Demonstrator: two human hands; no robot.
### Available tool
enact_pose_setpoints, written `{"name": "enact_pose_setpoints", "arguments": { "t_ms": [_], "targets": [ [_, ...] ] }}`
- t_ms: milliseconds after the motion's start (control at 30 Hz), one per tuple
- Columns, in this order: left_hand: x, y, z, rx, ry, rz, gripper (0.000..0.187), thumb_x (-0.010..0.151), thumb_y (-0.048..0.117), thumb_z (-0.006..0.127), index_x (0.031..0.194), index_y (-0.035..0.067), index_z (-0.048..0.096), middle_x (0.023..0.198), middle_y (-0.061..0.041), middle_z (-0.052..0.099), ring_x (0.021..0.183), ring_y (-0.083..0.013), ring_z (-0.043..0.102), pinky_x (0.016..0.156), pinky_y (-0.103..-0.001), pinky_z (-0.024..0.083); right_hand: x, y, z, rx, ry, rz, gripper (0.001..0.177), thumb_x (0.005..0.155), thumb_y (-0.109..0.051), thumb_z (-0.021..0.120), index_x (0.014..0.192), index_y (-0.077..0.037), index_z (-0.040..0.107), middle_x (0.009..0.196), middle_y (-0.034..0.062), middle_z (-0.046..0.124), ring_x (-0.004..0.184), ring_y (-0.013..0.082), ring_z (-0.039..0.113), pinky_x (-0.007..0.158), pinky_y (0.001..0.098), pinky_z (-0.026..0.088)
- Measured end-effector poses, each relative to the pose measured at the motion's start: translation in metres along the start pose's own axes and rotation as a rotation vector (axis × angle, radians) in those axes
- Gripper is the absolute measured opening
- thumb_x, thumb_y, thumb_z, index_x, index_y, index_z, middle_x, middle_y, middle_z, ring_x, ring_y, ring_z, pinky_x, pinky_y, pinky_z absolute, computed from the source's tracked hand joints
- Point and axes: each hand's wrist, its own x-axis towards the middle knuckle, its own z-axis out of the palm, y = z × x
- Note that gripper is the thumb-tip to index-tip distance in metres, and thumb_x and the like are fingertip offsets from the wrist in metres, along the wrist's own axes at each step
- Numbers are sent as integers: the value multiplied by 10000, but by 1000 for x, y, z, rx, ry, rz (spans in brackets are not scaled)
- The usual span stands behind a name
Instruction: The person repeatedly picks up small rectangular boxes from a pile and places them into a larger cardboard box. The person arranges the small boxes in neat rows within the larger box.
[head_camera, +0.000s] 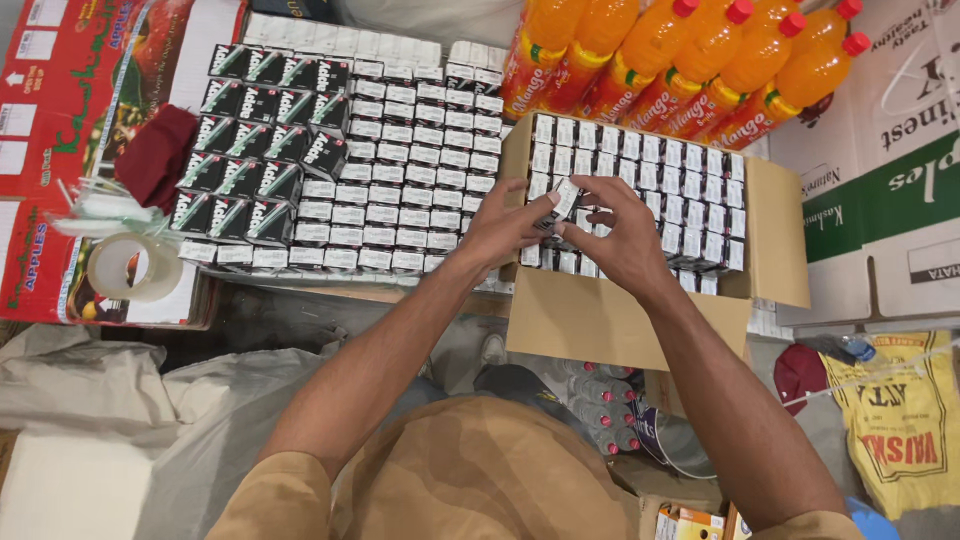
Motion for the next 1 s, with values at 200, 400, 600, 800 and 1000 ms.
{"name": "enact_pose_setpoints", "arguments": {
  "t_ms": [200, 400, 600, 800, 1000],
  "targets": [
    [9, -14, 12, 638, -9, 217, 667, 812, 467, 788, 1332, 85, 620, 1452, -215, 475, 1363, -484, 476, 1139, -571, 399, -26, 8, -21, -7, -40, 57, 580, 779, 12, 814, 1337, -39, 664, 1277, 183, 615, 1153, 377, 649, 946, 449, 572],
    [4, -21, 11, 766, -37, 164, 868, 764, 459, 815, 1509, 150, 493, 1635, -265, 171, 1480, -567, 169, 1204, -677, 150, -36, 20, -14, -1, -79, 85, 605, 730, 85, 795, 1311, -46, 691, 1272, 200, 622, 1138, 421, 650, 949, 478, 580],
    [19, -38, -1, 760, -35, 167, 900, 780, 377, 820, 1564, 203, 414, 1658, -274, 120, 1493, -597, 96, 1186, -722, 85, -27, 28, -10, 30, -162, 134, 594, 737, 46, 786, 1314, -52, 687, 1289, 204, 619, 1154, 435, 639, 959, 484, 574],
    [19, -42, -7, 801, -30, 155, 878, 809, 338, 811, 1569, 175, 404, 1651, -269, 155, 1507, -557, 115, 1190, -710, 82, -21, 17, 0, 15, -228, 192, 599, 733, 80, 751, 1319, -20, 673, 1298, 225, 599, 1180, 469, 627, 983, 494, 568],
    [38, -73, -14, 911, -14, 202, 870, 797, 401, 794, 1546, 150, 428, 1597, -297, 269, 1486, -518, 273, 1187, -638, 231, -26, 37, 6, 117, -220, 217, 580, 741, 89, 769, 1301, -33, 676, 1327, 200, 567, 1230, 507, 573, 1011, 523, 530]
  ]
}}
